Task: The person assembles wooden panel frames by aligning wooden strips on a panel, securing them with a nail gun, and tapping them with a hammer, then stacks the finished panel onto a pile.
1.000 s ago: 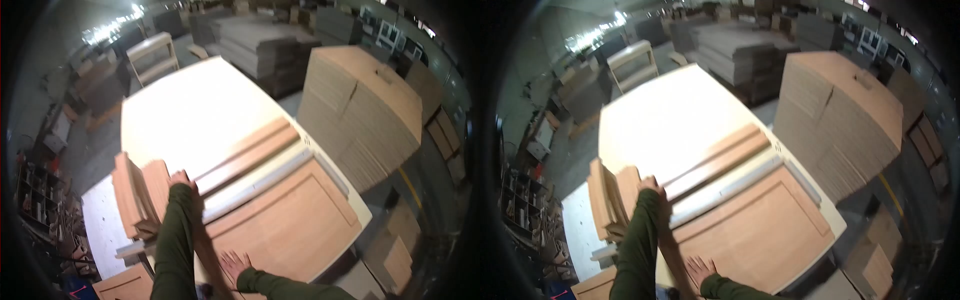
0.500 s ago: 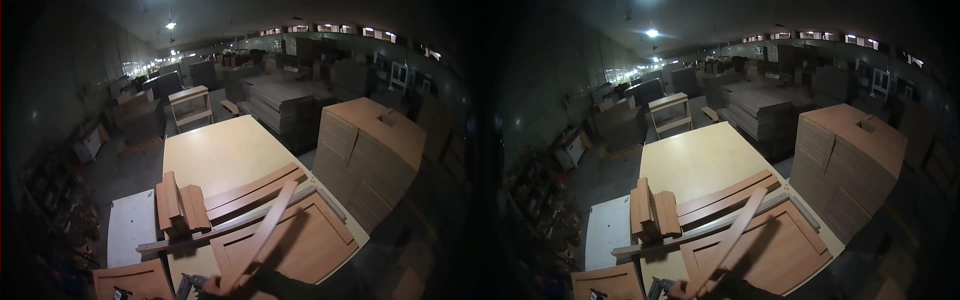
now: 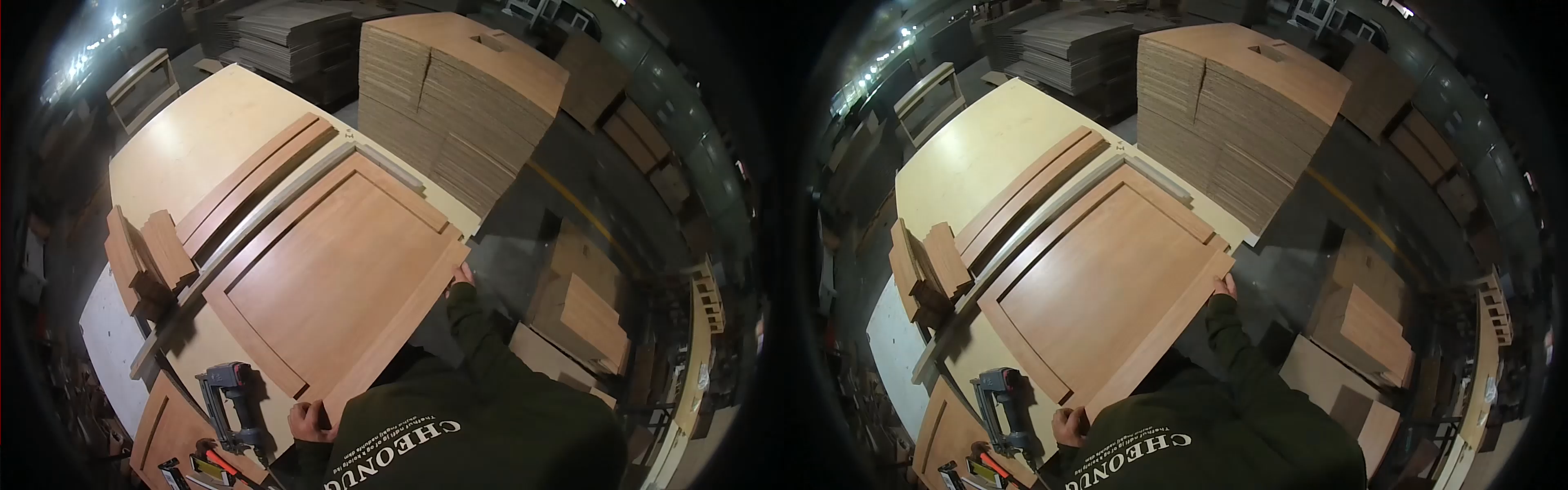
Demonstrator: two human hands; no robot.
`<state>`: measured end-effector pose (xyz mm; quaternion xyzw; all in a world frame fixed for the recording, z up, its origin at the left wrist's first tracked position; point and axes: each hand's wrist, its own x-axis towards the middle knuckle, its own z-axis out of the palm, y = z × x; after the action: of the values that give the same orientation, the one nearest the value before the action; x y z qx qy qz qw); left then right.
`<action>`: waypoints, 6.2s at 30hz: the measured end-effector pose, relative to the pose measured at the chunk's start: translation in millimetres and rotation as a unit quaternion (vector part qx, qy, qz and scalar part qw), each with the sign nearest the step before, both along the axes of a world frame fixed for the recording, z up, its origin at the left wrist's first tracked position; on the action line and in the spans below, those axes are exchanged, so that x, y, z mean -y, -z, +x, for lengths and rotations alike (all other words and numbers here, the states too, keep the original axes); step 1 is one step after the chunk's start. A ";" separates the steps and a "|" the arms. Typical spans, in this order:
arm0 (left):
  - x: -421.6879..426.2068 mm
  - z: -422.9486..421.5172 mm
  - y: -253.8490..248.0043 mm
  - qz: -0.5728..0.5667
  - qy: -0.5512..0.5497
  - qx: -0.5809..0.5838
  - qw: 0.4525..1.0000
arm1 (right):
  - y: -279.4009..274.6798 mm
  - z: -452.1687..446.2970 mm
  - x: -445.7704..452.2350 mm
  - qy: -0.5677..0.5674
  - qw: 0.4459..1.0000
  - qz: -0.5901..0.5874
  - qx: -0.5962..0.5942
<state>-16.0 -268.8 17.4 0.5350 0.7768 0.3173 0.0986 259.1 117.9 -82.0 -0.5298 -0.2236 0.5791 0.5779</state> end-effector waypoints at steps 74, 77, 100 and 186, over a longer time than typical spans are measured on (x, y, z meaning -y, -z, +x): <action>-35.2 38.8 43.9 0.064 -0.559 0.237 0.792 | 40.9 64.3 -219.9 -0.409 0.868 0.068 0.274; -37.4 38.7 42.7 0.088 -0.564 0.262 0.778 | 50.7 68.9 -224.6 -0.393 0.864 0.091 0.303; -38.2 45.3 53.8 0.098 -0.578 0.180 0.790 | -35.0 -6.3 -147.7 -0.193 0.556 0.210 0.781; 71.3 64.9 22.5 0.110 -0.475 0.545 0.682 | -78.2 -215.7 163.5 -0.673 0.186 0.600 0.390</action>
<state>48.9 -340.1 -5.0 -0.1660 0.6955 0.6400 0.2814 43.4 -45.6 -3.7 0.1736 -0.9711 0.1557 -0.0517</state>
